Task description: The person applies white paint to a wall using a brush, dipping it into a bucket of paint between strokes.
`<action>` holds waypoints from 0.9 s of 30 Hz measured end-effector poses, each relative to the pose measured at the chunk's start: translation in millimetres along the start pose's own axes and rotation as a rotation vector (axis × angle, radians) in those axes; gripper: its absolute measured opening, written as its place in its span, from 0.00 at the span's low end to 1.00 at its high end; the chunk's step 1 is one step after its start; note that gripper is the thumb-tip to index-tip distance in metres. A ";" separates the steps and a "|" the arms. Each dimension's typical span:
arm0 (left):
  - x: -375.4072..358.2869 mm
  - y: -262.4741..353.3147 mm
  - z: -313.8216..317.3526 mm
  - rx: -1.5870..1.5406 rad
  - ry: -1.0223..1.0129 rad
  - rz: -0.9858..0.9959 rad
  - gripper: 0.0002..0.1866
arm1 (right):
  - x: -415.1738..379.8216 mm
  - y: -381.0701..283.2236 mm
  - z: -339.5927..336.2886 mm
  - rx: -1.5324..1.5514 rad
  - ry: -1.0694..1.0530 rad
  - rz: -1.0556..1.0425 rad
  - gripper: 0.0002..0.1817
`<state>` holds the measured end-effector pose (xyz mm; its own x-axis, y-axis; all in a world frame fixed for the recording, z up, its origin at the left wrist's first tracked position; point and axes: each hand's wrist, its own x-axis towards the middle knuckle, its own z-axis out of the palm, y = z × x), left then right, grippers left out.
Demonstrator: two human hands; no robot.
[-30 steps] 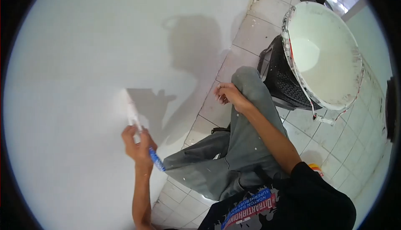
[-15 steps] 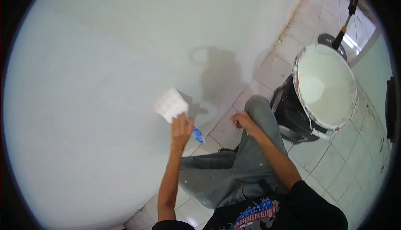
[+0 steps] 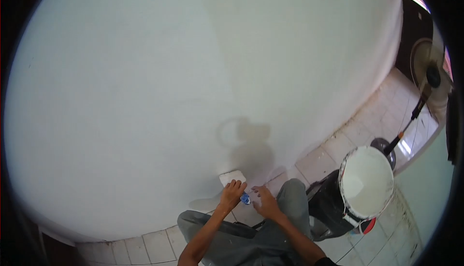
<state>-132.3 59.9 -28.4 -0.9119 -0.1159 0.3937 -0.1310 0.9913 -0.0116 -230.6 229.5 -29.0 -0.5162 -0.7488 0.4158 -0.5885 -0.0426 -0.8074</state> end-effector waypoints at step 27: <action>90.1 -40.4 -174.8 -0.037 0.439 -0.041 0.07 | 198.0 -147.3 -68.7 -0.653 -0.117 -0.874 0.15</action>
<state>-141.2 20.3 168.2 -0.6534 -0.1258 0.7465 -0.1428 0.9889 0.0418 -288.9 132.9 201.1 0.2811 -0.6903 0.6667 -0.9567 -0.2564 0.1379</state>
